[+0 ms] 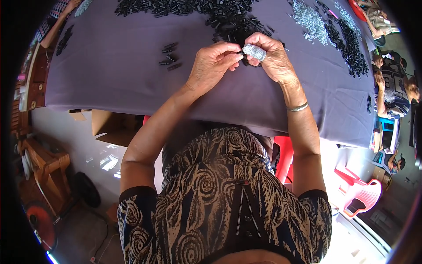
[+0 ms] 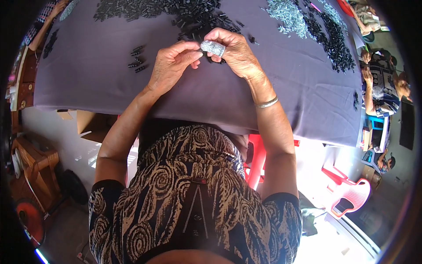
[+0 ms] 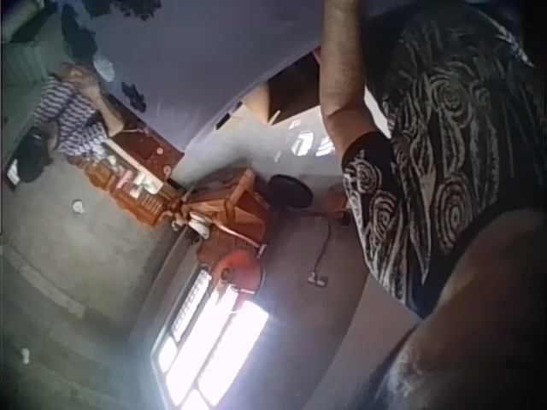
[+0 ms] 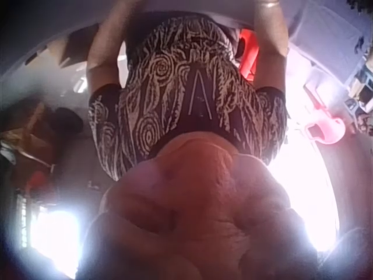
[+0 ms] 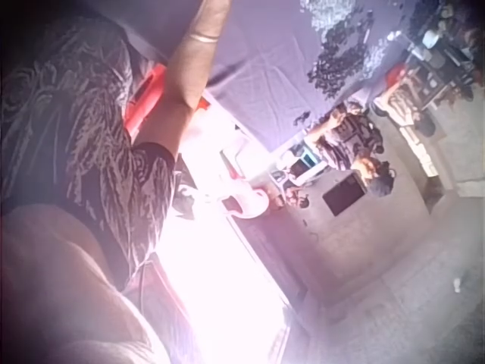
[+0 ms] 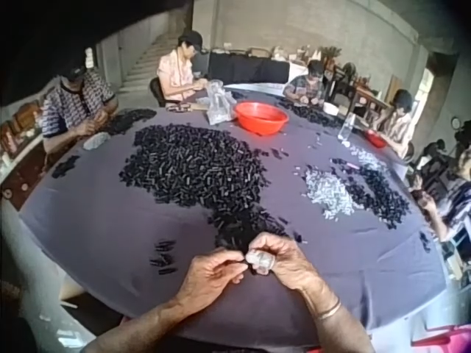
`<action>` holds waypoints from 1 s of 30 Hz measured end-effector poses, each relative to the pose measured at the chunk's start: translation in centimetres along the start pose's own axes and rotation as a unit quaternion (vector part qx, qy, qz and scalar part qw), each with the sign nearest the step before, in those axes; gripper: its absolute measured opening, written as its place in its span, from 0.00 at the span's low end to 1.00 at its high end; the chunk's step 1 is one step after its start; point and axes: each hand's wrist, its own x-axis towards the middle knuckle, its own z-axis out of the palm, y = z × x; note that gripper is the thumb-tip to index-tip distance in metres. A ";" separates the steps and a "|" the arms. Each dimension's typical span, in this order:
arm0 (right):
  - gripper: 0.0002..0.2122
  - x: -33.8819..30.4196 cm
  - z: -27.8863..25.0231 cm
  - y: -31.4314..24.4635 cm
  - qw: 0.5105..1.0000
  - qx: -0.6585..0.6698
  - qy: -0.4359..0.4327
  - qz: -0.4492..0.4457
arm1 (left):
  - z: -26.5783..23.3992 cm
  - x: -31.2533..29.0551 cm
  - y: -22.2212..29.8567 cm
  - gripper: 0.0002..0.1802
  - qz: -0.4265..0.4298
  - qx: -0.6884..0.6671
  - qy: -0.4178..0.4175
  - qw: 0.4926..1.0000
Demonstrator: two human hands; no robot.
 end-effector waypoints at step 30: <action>0.01 0.2 2.1 -0.2 0.972 -0.205 0.082 -0.077 | 0.1 0.1 -0.5 0.09 0.002 0.055 0.058 0.997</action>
